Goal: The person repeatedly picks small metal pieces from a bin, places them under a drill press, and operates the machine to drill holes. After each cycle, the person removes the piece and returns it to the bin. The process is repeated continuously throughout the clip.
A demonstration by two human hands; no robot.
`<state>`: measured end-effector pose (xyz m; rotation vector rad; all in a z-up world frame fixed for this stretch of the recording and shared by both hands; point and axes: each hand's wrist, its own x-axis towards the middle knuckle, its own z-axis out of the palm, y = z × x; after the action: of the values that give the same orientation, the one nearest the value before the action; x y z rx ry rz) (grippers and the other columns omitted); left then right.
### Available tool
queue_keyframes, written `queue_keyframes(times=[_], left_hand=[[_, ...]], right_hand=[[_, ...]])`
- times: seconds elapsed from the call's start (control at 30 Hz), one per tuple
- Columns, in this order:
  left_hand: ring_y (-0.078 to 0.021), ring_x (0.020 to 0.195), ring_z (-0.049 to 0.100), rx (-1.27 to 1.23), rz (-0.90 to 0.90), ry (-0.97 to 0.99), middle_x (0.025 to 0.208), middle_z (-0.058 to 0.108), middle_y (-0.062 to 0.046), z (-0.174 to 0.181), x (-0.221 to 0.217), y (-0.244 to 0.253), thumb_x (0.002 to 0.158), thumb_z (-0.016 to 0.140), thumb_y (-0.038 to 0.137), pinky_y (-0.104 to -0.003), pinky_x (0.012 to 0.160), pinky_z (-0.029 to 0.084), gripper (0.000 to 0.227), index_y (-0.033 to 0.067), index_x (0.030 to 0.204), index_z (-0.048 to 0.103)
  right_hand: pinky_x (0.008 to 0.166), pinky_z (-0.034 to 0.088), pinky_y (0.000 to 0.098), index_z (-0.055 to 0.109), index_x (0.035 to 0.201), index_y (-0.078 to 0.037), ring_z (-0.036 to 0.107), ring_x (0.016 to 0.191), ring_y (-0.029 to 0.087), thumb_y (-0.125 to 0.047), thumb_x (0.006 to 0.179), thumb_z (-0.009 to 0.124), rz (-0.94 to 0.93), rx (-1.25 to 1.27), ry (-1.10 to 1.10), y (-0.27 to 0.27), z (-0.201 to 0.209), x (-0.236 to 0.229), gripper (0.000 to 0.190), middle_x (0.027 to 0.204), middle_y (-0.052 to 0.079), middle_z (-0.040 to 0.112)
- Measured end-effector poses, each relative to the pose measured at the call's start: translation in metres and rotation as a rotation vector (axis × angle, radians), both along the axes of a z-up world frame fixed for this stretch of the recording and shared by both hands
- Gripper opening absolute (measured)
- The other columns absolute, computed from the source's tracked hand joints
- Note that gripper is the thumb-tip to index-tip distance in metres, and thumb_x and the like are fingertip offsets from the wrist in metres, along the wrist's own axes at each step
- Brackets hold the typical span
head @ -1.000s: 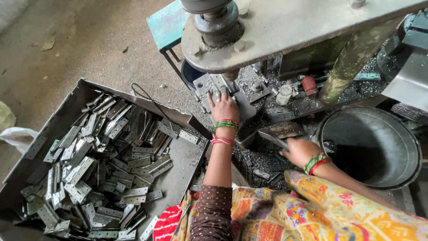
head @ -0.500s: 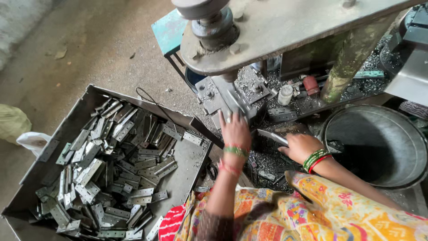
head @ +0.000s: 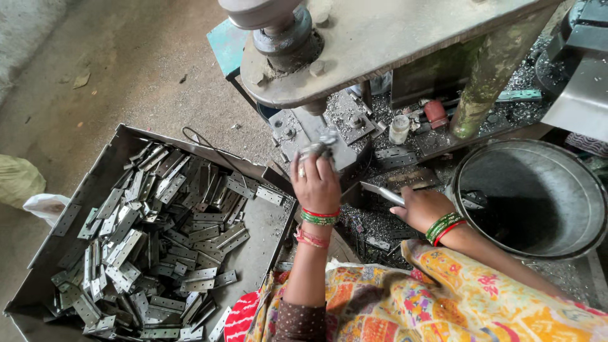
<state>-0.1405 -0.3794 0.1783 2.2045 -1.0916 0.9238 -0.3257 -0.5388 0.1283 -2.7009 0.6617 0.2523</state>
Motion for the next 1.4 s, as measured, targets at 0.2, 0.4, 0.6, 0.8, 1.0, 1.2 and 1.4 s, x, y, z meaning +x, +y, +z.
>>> queue_keyframes(times=[0.2,0.4,0.6,0.8,1.0,1.2,1.4], left_hand=[[-0.031,0.117,0.061,0.365,0.02,0.261,0.139,0.058,-0.015,-0.017,0.024,-0.006,0.097,0.062,0.023,-0.051,0.108,0.042,0.035,0.0085,0.129,0.063],[-0.0334,0.138,0.047,0.526,0.357,0.221,0.148,0.049,-0.015,-0.022,0.026,0.02,0.093,0.058,0.044,-0.055,0.117,0.027,0.06,0.0031,0.137,0.056],[-0.0319,0.146,0.04,0.562,0.158,0.275,0.155,0.047,-0.014,-0.018,-0.013,-0.001,0.094,0.055,0.051,-0.055,0.124,0.017,0.069,0.0006,0.142,0.053],[-0.034,0.148,0.036,0.522,0.31,0.329,0.153,0.046,-0.017,-0.017,-0.005,-0.006,0.096,0.052,0.049,-0.054,0.125,0.015,0.07,-0.0007,0.145,0.051],[-0.0303,0.147,0.039,0.539,0.244,0.227,0.152,0.05,-0.014,-0.022,-0.008,-0.012,0.095,0.051,0.05,-0.058,0.125,0.014,0.066,0.0018,0.14,0.055],[-0.031,0.141,0.047,0.446,0.249,0.241,0.136,0.061,-0.012,-0.017,0.007,-0.027,0.099,0.055,0.045,-0.06,0.125,0.014,0.05,0.004,0.124,0.069],[-0.0354,0.138,0.048,0.496,0.219,0.367,0.13,0.062,-0.015,-0.016,0.01,-0.031,0.098,0.058,0.039,-0.061,0.124,0.013,0.038,0.0063,0.103,0.077]], right_hand=[[0.066,0.059,0.0523,0.062,0.098,-0.009,0.073,0.074,0.038,-0.053,0.087,0.068,0.017,-0.047,-0.047,-0.001,0.004,0.003,0.046,0.08,0.016,0.074],[0.066,0.059,0.0515,0.063,0.098,-0.011,0.074,0.074,0.038,-0.051,0.086,0.069,-0.004,-0.047,-0.044,0.004,-0.001,-0.001,0.043,0.079,0.015,0.074],[0.064,0.06,0.0505,0.062,0.101,-0.01,0.075,0.073,0.037,-0.05,0.085,0.069,0.02,-0.048,-0.034,0.004,-0.002,0.003,0.044,0.08,0.015,0.073],[0.07,0.059,0.0518,0.062,0.102,-0.006,0.074,0.077,0.04,-0.053,0.089,0.066,0.041,-0.029,0.03,-0.005,-0.004,0.004,0.049,0.083,0.019,0.075],[0.071,0.059,0.0523,0.063,0.1,-0.007,0.074,0.08,0.039,-0.052,0.087,0.067,0.039,-0.031,0.042,-0.002,-0.006,0.009,0.047,0.085,0.018,0.074],[0.072,0.057,0.0537,0.063,0.097,-0.008,0.073,0.08,0.04,-0.054,0.088,0.068,-0.005,-0.01,0.116,-0.005,-0.002,0.008,0.047,0.084,0.018,0.074],[0.069,0.058,0.0522,0.065,0.089,-0.009,0.073,0.075,0.039,-0.055,0.087,0.067,0.029,-0.067,0.018,-0.01,-0.044,-0.005,0.046,0.078,0.017,0.073]])
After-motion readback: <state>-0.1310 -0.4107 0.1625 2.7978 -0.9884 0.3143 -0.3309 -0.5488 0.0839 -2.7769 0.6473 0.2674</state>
